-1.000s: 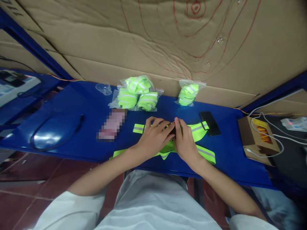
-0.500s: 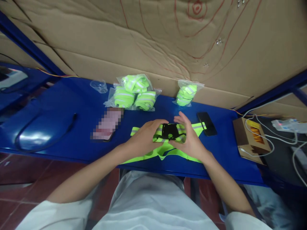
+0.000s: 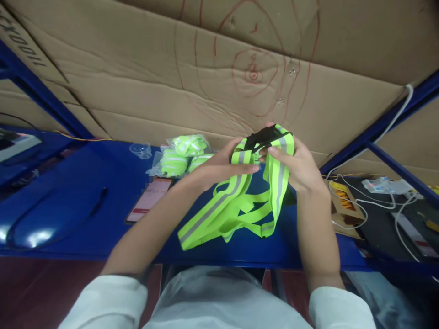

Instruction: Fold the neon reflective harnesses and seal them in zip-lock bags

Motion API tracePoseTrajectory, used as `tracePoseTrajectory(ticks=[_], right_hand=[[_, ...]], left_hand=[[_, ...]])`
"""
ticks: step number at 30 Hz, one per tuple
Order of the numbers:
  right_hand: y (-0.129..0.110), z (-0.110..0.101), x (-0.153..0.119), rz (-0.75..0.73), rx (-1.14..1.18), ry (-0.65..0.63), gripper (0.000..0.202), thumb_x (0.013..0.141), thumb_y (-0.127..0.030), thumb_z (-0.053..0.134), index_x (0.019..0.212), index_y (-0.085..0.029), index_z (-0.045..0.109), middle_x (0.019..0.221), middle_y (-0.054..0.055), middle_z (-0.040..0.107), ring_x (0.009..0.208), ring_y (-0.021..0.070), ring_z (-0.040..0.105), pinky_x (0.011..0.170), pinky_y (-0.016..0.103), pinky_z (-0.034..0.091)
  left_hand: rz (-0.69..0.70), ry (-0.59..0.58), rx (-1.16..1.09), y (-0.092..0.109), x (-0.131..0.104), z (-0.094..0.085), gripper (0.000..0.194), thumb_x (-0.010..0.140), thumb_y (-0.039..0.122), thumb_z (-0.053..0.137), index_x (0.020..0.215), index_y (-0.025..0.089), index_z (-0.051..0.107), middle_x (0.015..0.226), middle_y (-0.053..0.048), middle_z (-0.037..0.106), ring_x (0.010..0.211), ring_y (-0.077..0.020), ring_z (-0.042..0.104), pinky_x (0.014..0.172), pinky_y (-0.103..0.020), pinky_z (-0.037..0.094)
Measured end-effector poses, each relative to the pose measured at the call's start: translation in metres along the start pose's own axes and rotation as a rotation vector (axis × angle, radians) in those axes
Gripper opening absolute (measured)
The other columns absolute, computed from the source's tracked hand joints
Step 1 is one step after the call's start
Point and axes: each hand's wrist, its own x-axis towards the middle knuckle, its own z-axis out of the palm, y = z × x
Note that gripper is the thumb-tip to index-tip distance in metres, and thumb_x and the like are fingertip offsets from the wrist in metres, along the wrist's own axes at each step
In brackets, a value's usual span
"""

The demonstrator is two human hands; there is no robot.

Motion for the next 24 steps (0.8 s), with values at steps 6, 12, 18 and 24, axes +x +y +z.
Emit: tracePoseTrajectory(ticks=[6, 12, 18, 24], right_hand=[[0.009, 0.005, 0.015, 0.045, 0.125, 0.066, 0.055, 0.075, -0.049, 0.09, 0.117, -0.02, 0.071, 0.069, -0.004, 0.066, 0.05, 0.0089, 0.055, 0.048, 0.023, 0.05], [0.018, 0.0, 0.015, 0.082, 0.182, -0.04, 0.033, 0.081, -0.047, 0.086, 0.084, -0.017, 0.073, 0.072, 0.002, 0.071, 0.06, 0.0136, 0.067, 0.057, 0.026, 0.059], [0.013, -0.005, 0.015, 0.167, 0.428, -0.065, 0.033, 0.074, -0.042, 0.09, 0.095, -0.021, 0.075, 0.084, 0.0, 0.072, 0.072, 0.0134, 0.068, 0.075, 0.029, 0.063], [0.028, 0.017, 0.016, 0.118, 0.312, 0.006, 0.042, 0.081, -0.062, 0.08, 0.091, -0.022, 0.072, 0.091, 0.005, 0.076, 0.096, 0.0237, 0.074, 0.086, 0.038, 0.064]], left_hand=[[0.095, -0.143, -0.156, -0.004, 0.017, 0.006, 0.037, 0.082, 0.036, 0.084, 0.111, 0.016, 0.072, 0.105, -0.006, 0.076, 0.105, -0.0224, 0.072, 0.102, -0.039, 0.054], [0.06, -0.161, -0.322, -0.002, 0.02, -0.007, 0.031, 0.085, 0.041, 0.083, 0.093, 0.013, 0.072, 0.089, -0.007, 0.074, 0.087, -0.0219, 0.074, 0.086, -0.036, 0.06], [-0.041, -0.244, -0.179, -0.002, 0.016, -0.017, 0.048, 0.086, 0.058, 0.077, 0.108, 0.015, 0.071, 0.065, 0.002, 0.058, 0.059, -0.0102, 0.055, 0.06, -0.023, 0.046], [0.117, -0.001, 0.046, -0.004, 0.014, -0.008, 0.046, 0.093, 0.061, 0.067, 0.104, 0.017, 0.075, 0.089, -0.004, 0.07, 0.088, -0.0165, 0.065, 0.081, -0.026, 0.051]])
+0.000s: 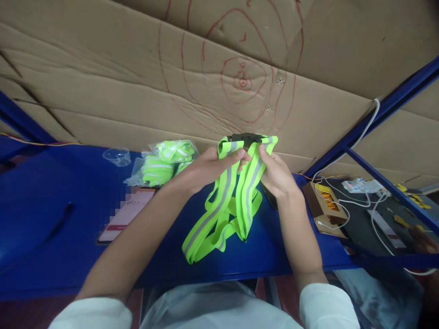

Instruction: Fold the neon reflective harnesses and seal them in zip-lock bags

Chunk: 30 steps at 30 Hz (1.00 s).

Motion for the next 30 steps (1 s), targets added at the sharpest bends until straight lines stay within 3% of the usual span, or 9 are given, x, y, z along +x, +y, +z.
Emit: tracePoseTrajectory(ticks=[3, 8, 13, 16, 18, 21, 24, 26, 30], right_hand=[[0.011, 0.003, 0.002, -0.024, -0.015, -0.012, 0.043, 0.083, -0.062, 0.078, 0.101, -0.023, 0.073, 0.102, 0.006, 0.078, 0.111, 0.0269, 0.073, 0.095, 0.042, 0.063], [0.01, -0.004, 0.002, -0.043, -0.243, -0.063, 0.058, 0.089, -0.07, 0.066, 0.124, -0.024, 0.07, 0.132, 0.01, 0.072, 0.131, 0.0314, 0.064, 0.105, 0.048, 0.059], [-0.018, -0.017, -0.008, -0.436, -0.835, -0.044, 0.08, 0.082, -0.059, 0.082, 0.152, -0.031, 0.052, 0.165, 0.006, 0.045, 0.148, 0.029, 0.049, 0.122, 0.047, 0.045], [-0.027, -0.017, -0.015, -0.475, -1.04, -0.187, 0.047, 0.095, -0.045, 0.072, 0.139, -0.029, 0.067, 0.146, 0.005, 0.066, 0.136, 0.0254, 0.061, 0.118, 0.043, 0.046], [-0.026, -0.013, -0.017, -0.467, -1.081, -0.109, 0.033, 0.1, -0.043, 0.066, 0.129, -0.027, 0.073, 0.132, 0.004, 0.074, 0.125, 0.0245, 0.069, 0.11, 0.04, 0.051], [-0.019, -0.009, -0.015, -0.453, -1.037, 0.084, 0.034, 0.1, -0.051, 0.062, 0.096, -0.022, 0.079, 0.099, 0.004, 0.08, 0.092, 0.022, 0.074, 0.085, 0.034, 0.056], [-0.014, -0.011, -0.01, -0.374, -0.869, 0.099, 0.047, 0.097, -0.056, 0.064, 0.068, -0.019, 0.069, 0.072, 0.001, 0.07, 0.068, 0.0152, 0.063, 0.066, 0.028, 0.05], [-0.014, -0.015, -0.008, -0.282, -0.693, 0.097, 0.044, 0.093, -0.057, 0.07, 0.069, -0.02, 0.068, 0.075, 0.001, 0.069, 0.071, 0.0144, 0.062, 0.067, 0.027, 0.05], [-0.013, -0.024, -0.004, -0.065, -0.384, 0.107, 0.036, 0.084, -0.057, 0.079, 0.102, -0.027, 0.074, 0.09, 0.001, 0.073, 0.081, 0.0175, 0.067, 0.074, 0.03, 0.056]], left_hand=[[0.024, 0.092, -0.042, -0.011, 0.003, 0.005, 0.048, 0.084, 0.053, 0.081, 0.118, 0.02, 0.073, 0.122, -0.006, 0.074, 0.117, -0.0224, 0.066, 0.101, -0.031, 0.051], [-0.024, 0.093, -0.136, -0.022, 0.007, 0.009, 0.059, 0.072, 0.039, 0.091, 0.125, 0.022, 0.07, 0.128, -0.005, 0.074, 0.12, -0.0243, 0.068, 0.105, -0.037, 0.053], [-0.058, -0.027, -0.084, -0.022, 0.007, 0.002, 0.047, 0.073, 0.031, 0.087, 0.117, 0.023, 0.074, 0.132, -0.003, 0.073, 0.128, -0.0253, 0.064, 0.109, -0.037, 0.05], [-0.169, -0.081, 0.024, -0.027, 0.007, 0.002, 0.04, 0.072, 0.032, 0.088, 0.109, 0.022, 0.077, 0.117, -0.001, 0.077, 0.115, -0.0254, 0.07, 0.098, -0.034, 0.055], [-0.214, -0.093, -0.051, -0.031, 0.007, 0.005, 0.041, 0.07, 0.032, 0.09, 0.108, 0.022, 0.077, 0.112, -0.002, 0.078, 0.105, -0.024, 0.072, 0.091, -0.033, 0.057], [-0.293, -0.206, -0.304, -0.038, 0.008, 0.012, 0.048, 0.068, 0.033, 0.094, 0.109, 0.018, 0.076, 0.104, -0.007, 0.079, 0.091, -0.0234, 0.075, 0.082, -0.035, 0.061], [-0.385, -0.34, -0.393, -0.043, 0.009, 0.017, 0.048, 0.064, 0.029, 0.096, 0.104, 0.013, 0.076, 0.098, -0.011, 0.079, 0.085, -0.0242, 0.075, 0.079, -0.037, 0.062], [-0.365, -0.318, -0.356, -0.045, 0.01, 0.019, 0.049, 0.063, 0.026, 0.097, 0.105, 0.014, 0.075, 0.097, -0.009, 0.079, 0.084, -0.0227, 0.074, 0.079, -0.036, 0.062], [-0.239, -0.255, -0.261, -0.045, 0.009, 0.02, 0.05, 0.067, 0.024, 0.094, 0.112, 0.016, 0.073, 0.101, -0.006, 0.079, 0.086, -0.0188, 0.072, 0.082, -0.033, 0.06]])
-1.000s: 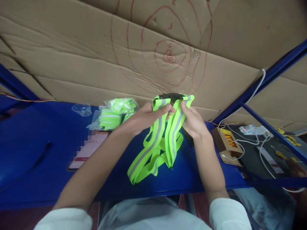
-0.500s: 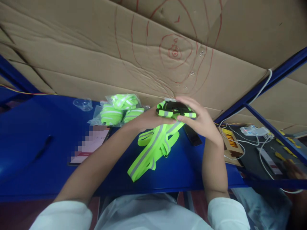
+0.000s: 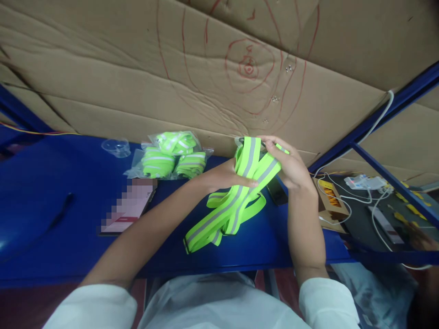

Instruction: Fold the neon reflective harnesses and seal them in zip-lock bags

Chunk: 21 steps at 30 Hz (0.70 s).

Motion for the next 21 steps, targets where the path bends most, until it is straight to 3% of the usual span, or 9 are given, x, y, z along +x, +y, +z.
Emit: tracePoseTrajectory(ticks=[3, 7, 9, 12, 15, 18, 21], right_hand=[[0.006, -0.004, 0.006, 0.05, 0.031, 0.029, 0.037, 0.08, -0.054, 0.082, 0.103, -0.028, 0.071, 0.09, -0.001, 0.073, 0.076, 0.016, 0.066, 0.07, 0.029, 0.055], [0.011, -0.009, 0.01, -0.137, -0.266, 0.079, 0.032, 0.084, -0.055, 0.08, 0.086, -0.024, 0.073, 0.091, 0.001, 0.074, 0.086, 0.0188, 0.068, 0.08, 0.032, 0.056], [0.007, -0.009, 0.007, -0.257, -0.438, -0.02, 0.037, 0.095, -0.059, 0.066, 0.088, -0.024, 0.076, 0.103, 0.004, 0.076, 0.104, 0.0229, 0.07, 0.095, 0.038, 0.054], [-0.003, -0.007, -0.004, -0.313, -0.644, -0.309, 0.049, 0.103, -0.064, 0.048, 0.11, -0.024, 0.075, 0.129, 0.007, 0.072, 0.124, 0.0264, 0.065, 0.112, 0.042, 0.047], [-0.007, -0.003, -0.011, -0.305, -0.799, -0.381, 0.062, 0.091, -0.071, 0.064, 0.126, -0.019, 0.067, 0.129, 0.012, 0.071, 0.114, 0.0306, 0.067, 0.1, 0.042, 0.052], [-0.002, 0.002, -0.009, -0.266, -0.835, -0.342, 0.063, 0.089, -0.075, 0.063, 0.117, -0.019, 0.067, 0.108, 0.01, 0.074, 0.092, 0.0272, 0.067, 0.082, 0.038, 0.052], [0.004, 0.007, -0.004, -0.225, -0.806, -0.313, 0.058, 0.093, -0.076, 0.055, 0.107, -0.021, 0.067, 0.096, 0.007, 0.073, 0.081, 0.0236, 0.063, 0.077, 0.037, 0.049]], left_hand=[[0.031, 0.007, 0.069, 0.003, -0.003, -0.001, 0.043, 0.073, 0.029, 0.09, 0.11, 0.015, 0.073, 0.102, -0.006, 0.078, 0.085, -0.0179, 0.071, 0.082, -0.031, 0.059], [0.043, 0.032, 0.161, 0.008, -0.007, -0.007, 0.051, 0.073, 0.036, 0.089, 0.117, 0.016, 0.071, 0.105, -0.006, 0.077, 0.087, -0.0197, 0.071, 0.078, -0.031, 0.058], [0.058, 0.057, 0.212, 0.009, -0.007, -0.01, 0.052, 0.073, 0.038, 0.088, 0.117, 0.016, 0.071, 0.106, -0.006, 0.077, 0.09, -0.0208, 0.071, 0.08, -0.031, 0.058], [0.079, 0.047, 0.287, 0.01, -0.006, -0.015, 0.045, 0.076, 0.041, 0.085, 0.111, 0.016, 0.073, 0.107, -0.006, 0.077, 0.092, -0.0212, 0.071, 0.082, -0.031, 0.057], [0.11, -0.01, 0.392, 0.01, -0.005, -0.021, 0.042, 0.076, 0.044, 0.084, 0.106, 0.016, 0.075, 0.106, -0.005, 0.077, 0.095, -0.0216, 0.07, 0.084, -0.03, 0.055], [0.068, -0.001, 0.354, 0.008, -0.005, -0.025, 0.047, 0.075, 0.044, 0.086, 0.113, 0.017, 0.075, 0.11, -0.005, 0.077, 0.099, -0.0222, 0.071, 0.085, -0.03, 0.055], [-0.055, 0.038, 0.168, 0.008, -0.005, -0.027, 0.048, 0.072, 0.039, 0.09, 0.113, 0.019, 0.076, 0.109, -0.006, 0.078, 0.097, -0.0215, 0.073, 0.084, -0.031, 0.057]])
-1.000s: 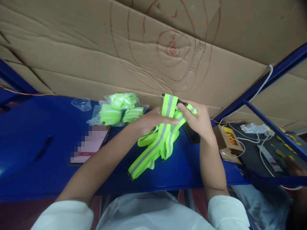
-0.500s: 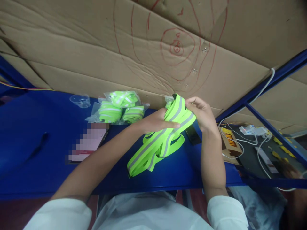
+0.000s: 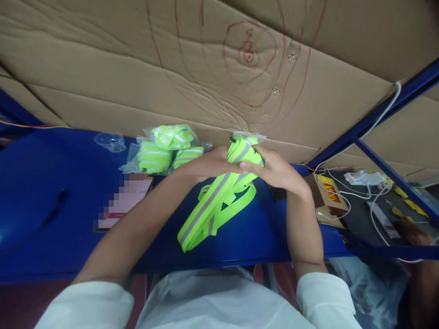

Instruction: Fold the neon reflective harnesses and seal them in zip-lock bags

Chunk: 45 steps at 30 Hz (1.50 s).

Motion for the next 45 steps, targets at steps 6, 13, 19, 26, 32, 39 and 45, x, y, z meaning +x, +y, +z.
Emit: tracePoseTrajectory(ticks=[6, 13, 19, 26, 32, 39, 45], right_hand=[[0.004, 0.002, 0.007, 0.059, 0.096, 0.149, 0.053, 0.096, -0.071, 0.055, 0.087, -0.02, 0.068, 0.086, 0.003, 0.07, 0.079, 0.0201, 0.061, 0.074, 0.032, 0.046], [0.004, -0.012, 0.001, 0.158, 0.253, 0.289, 0.048, 0.086, -0.067, 0.072, 0.079, -0.02, 0.069, 0.074, 0.0, 0.066, 0.066, 0.0148, 0.056, 0.061, 0.028, 0.044], [0.002, -0.015, -0.003, 0.246, 0.765, 0.153, 0.041, 0.079, -0.056, 0.084, 0.105, -0.026, 0.073, 0.085, 0.0, 0.072, 0.073, 0.0187, 0.067, 0.068, 0.031, 0.055], [0.005, -0.001, 0.006, 0.091, 0.427, 0.12, 0.045, 0.097, -0.066, 0.059, 0.095, -0.024, 0.074, 0.101, 0.004, 0.073, 0.093, 0.0198, 0.067, 0.086, 0.033, 0.056], [-0.005, 0.006, 0.005, 0.03, 0.18, -0.046, 0.064, 0.086, -0.078, 0.064, 0.116, -0.022, 0.072, 0.105, 0.006, 0.074, 0.094, 0.0244, 0.068, 0.088, 0.037, 0.055], [-0.005, 0.002, 0.003, 0.084, 0.038, 0.099, 0.06, 0.081, -0.066, 0.079, 0.121, -0.021, 0.075, 0.117, 0.007, 0.078, 0.105, 0.0294, 0.071, 0.092, 0.039, 0.051], [-0.007, -0.015, -0.002, 0.221, 0.031, 0.321, 0.051, 0.082, -0.067, 0.077, 0.088, -0.016, 0.081, 0.077, 0.004, 0.074, 0.073, 0.0197, 0.065, 0.063, 0.029, 0.046]], left_hand=[[-0.162, -0.145, -0.427, 0.0, 0.007, 0.007, 0.044, 0.067, 0.027, 0.092, 0.106, 0.013, 0.077, 0.099, -0.012, 0.08, 0.083, -0.0252, 0.077, 0.078, -0.038, 0.062], [-0.099, -0.246, -0.405, -0.01, 0.009, 0.02, 0.041, 0.069, 0.018, 0.088, 0.108, 0.012, 0.078, 0.11, -0.015, 0.08, 0.096, -0.0267, 0.078, 0.086, -0.038, 0.062], [-0.021, -0.296, -0.127, -0.007, 0.002, 0.021, 0.042, 0.072, 0.03, 0.091, 0.108, 0.016, 0.076, 0.104, -0.01, 0.08, 0.094, -0.0236, 0.077, 0.088, -0.037, 0.061], [0.138, -0.208, 0.089, 0.013, -0.009, 0.008, 0.021, 0.084, 0.033, 0.079, 0.093, 0.015, 0.077, 0.094, -0.008, 0.08, 0.087, -0.0212, 0.076, 0.08, -0.03, 0.06], [0.157, -0.251, 0.121, -0.003, 0.0, 0.005, 0.027, 0.085, 0.036, 0.078, 0.105, 0.017, 0.079, 0.109, -0.009, 0.08, 0.106, -0.0253, 0.075, 0.093, -0.034, 0.059], [-0.028, -0.231, -0.125, -0.014, 0.007, 0.002, 0.043, 0.075, 0.037, 0.087, 0.11, 0.015, 0.077, 0.116, -0.012, 0.078, 0.107, -0.0261, 0.074, 0.095, -0.038, 0.058], [-0.028, -0.258, -0.136, -0.015, 0.009, 0.021, 0.051, 0.075, 0.036, 0.089, 0.12, 0.016, 0.076, 0.122, -0.013, 0.077, 0.113, -0.0286, 0.074, 0.097, -0.039, 0.059]])
